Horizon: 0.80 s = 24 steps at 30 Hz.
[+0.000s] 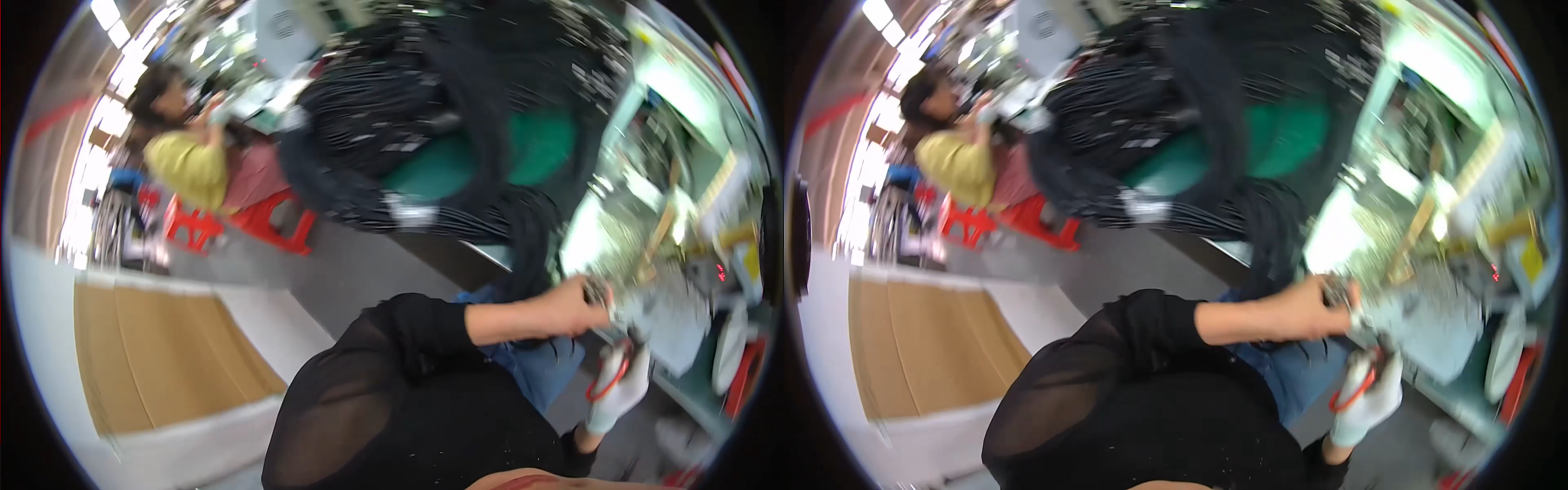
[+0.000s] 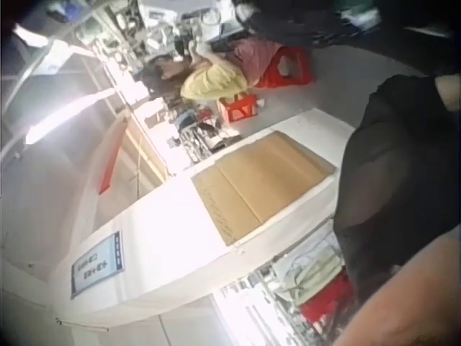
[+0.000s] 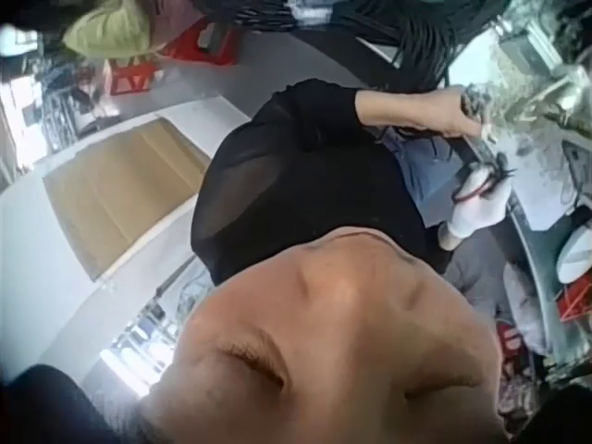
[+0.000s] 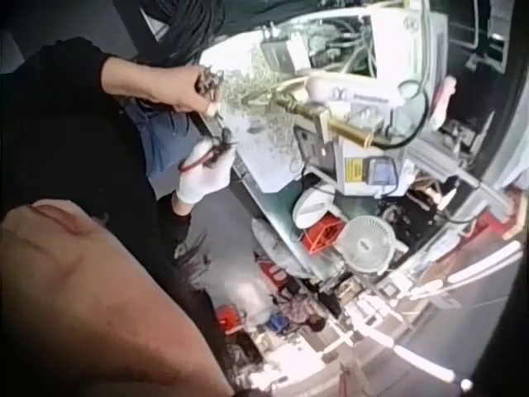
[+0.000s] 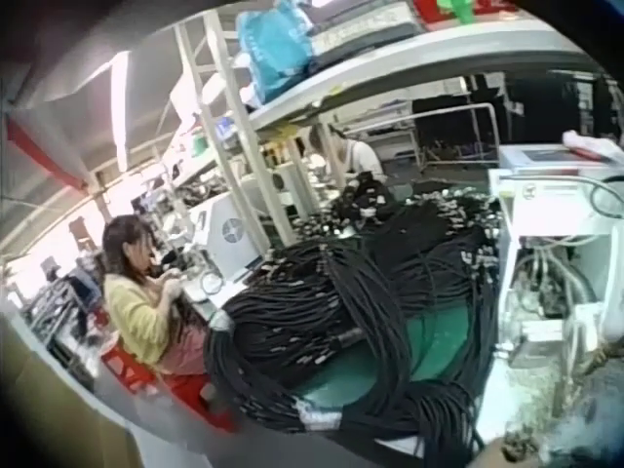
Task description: Manually process electrical cables by cutting and stripping insulation at an assembly station.
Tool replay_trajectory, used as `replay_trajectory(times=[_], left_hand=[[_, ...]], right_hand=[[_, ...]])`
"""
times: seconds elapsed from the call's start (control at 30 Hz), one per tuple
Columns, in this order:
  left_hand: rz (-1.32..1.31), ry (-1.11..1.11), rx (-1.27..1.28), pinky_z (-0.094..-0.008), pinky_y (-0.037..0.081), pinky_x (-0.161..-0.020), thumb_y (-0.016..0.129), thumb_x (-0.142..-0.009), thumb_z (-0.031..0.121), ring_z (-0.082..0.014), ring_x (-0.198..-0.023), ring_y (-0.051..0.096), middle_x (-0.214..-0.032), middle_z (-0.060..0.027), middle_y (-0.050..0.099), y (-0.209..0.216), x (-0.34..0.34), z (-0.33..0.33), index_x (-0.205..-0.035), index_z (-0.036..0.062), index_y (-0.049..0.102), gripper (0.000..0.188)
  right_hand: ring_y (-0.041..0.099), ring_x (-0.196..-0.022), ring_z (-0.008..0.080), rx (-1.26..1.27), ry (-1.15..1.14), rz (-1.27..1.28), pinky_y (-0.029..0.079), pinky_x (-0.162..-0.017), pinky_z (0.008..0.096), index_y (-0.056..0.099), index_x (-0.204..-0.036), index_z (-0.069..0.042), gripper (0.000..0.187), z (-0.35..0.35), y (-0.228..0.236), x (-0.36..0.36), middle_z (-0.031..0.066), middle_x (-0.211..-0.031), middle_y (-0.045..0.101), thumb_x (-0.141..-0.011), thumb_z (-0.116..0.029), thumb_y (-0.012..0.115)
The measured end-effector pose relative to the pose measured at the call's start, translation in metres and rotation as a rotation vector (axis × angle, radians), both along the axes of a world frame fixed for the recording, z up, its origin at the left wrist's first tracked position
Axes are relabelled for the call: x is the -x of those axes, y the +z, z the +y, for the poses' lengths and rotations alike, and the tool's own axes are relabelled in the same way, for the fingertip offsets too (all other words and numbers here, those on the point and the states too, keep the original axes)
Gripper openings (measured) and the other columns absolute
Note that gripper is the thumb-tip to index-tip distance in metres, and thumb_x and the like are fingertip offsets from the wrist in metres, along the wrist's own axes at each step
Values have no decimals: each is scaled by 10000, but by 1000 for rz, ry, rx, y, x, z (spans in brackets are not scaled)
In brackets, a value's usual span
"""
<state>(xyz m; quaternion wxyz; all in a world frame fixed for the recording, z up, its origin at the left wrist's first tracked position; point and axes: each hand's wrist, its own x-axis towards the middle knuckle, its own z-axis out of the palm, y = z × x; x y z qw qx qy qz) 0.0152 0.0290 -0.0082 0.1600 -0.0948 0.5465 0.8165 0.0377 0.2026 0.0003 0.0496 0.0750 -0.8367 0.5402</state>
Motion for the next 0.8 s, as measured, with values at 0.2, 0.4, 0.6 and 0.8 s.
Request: replay_trajectory(times=[0.2,0.4,0.6,0.8], left_hand=[[59,145,-48,-214,228,-387,581,-896,33,-20,-428,330,-559,54,422,0,-5,-20,-916,66,498,91],[114,57,69,-204,201,-391,569,-900,6,-8,-427,309,-560,56,425,14,-5,-7,-915,41,483,94],[152,91,86,-177,379,-558,619,-848,-35,4,-623,482,-713,31,577,15,-5,-2,-884,11,540,98],[162,96,166,-189,393,-567,635,-823,-42,-3,-633,486,-727,30,579,11,-7,-4,-877,12,528,131]], right_hand=[[568,-608,261,-382,220,250,463,-570,302,641,-995,-24,262,-15,31,30,105,-722,578,-740,-76,675],[595,-642,250,-559,200,311,467,-550,356,633,-998,-65,278,-5,35,30,91,-713,575,-745,-157,702],[561,-558,240,-414,330,289,432,-513,316,643,-952,-46,225,2,20,38,90,-649,557,-739,-107,682],[537,-508,242,54,463,-237,428,-506,311,634,-938,-26,196,1,15,28,101,-590,530,-756,-91,665]])
